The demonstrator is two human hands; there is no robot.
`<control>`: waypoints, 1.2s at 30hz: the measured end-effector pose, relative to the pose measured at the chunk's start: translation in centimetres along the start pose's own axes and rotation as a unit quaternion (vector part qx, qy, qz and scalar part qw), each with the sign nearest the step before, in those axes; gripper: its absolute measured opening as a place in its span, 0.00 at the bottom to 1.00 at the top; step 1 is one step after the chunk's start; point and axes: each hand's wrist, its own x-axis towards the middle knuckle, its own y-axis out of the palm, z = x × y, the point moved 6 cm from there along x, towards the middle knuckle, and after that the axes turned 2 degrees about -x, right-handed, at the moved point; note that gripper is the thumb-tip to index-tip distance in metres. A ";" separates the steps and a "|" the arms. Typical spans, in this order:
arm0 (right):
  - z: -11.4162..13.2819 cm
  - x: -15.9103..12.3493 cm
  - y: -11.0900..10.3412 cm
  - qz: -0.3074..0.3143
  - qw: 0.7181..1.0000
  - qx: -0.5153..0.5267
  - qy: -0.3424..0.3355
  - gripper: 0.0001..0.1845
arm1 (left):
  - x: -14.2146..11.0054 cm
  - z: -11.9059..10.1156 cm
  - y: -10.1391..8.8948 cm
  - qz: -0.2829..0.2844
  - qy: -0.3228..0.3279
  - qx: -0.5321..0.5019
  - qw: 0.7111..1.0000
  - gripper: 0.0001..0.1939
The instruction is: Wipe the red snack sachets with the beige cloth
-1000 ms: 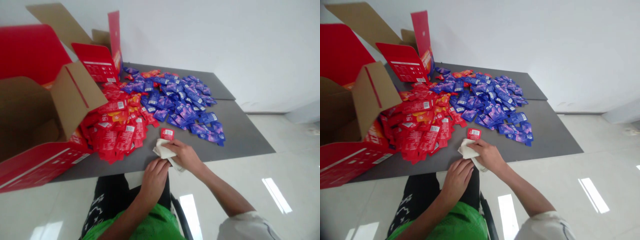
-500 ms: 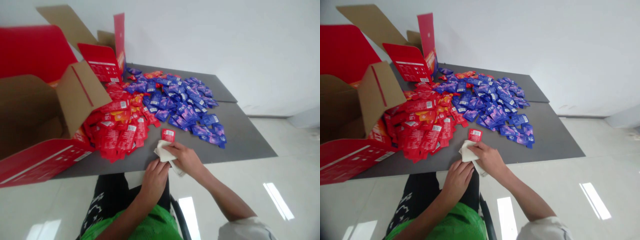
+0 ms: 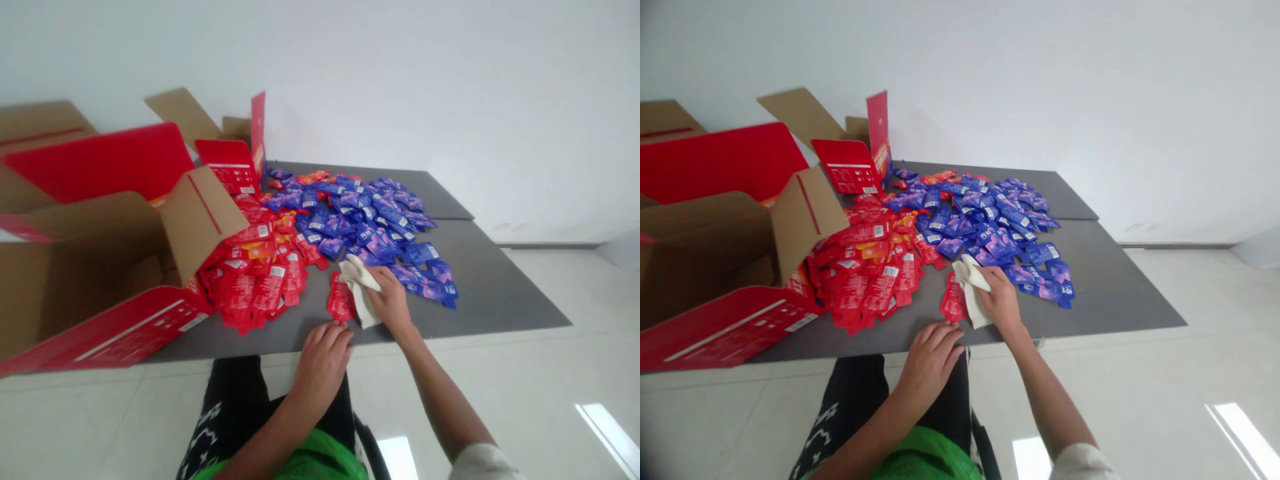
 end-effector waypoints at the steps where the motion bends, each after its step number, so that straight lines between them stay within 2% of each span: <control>1: -0.5 -1.1 -0.9 -0.050 0.998 0.021 0.021 0.16 | 0.6 -0.1 -0.2 0.008 -0.006 0.005 1.000 0.13; 3: -2.2 -3.2 -2.1 -0.123 0.987 0.047 0.094 0.16 | 2.0 -0.2 -0.8 0.001 -0.021 0.029 0.999 0.16; 6: -4.8 -5.4 -2.7 -0.195 0.946 0.121 0.229 0.25 | 4.1 0.1 -1.4 -0.041 -0.051 0.089 0.994 0.22; 8: -5.8 -6.0 -2.6 -0.208 0.921 0.169 0.283 0.31 | 5.4 0.5 -1.3 -0.042 -0.077 0.121 0.989 0.26; 12: -6.5 -6.2 -2.5 -0.209 0.899 0.196 0.333 0.36 | 7.9 1.0 -0.6 0.017 -0.137 0.169 0.976 0.28; 15: -6.4 -6.2 -2.6 -0.198 0.894 0.197 0.350 0.38 | 10.0 0.6 -0.3 0.077 -0.174 0.199 0.961 0.23; 19: -5.8 -5.9 -3.0 -0.189 0.901 0.195 0.339 0.38 | 12.1 -0.2 0.1 0.126 -0.201 0.196 0.951 0.10; 24: -5.5 -5.7 -3.0 -0.153 0.905 0.199 0.343 0.38 | 12.5 -0.5 -0.3 0.134 -0.187 0.177 0.957 0.12; 31: -6.1 -5.9 -2.3 -0.105 0.909 0.214 0.340 0.40 | 10.5 0.7 -3.5 0.103 -0.165 0.171 0.966 0.12; 36: -5.5 -5.8 -2.2 -0.087 0.901 0.240 0.351 0.41 | 9.9 2.5 -8.1 0.029 -0.164 0.191 0.967 0.18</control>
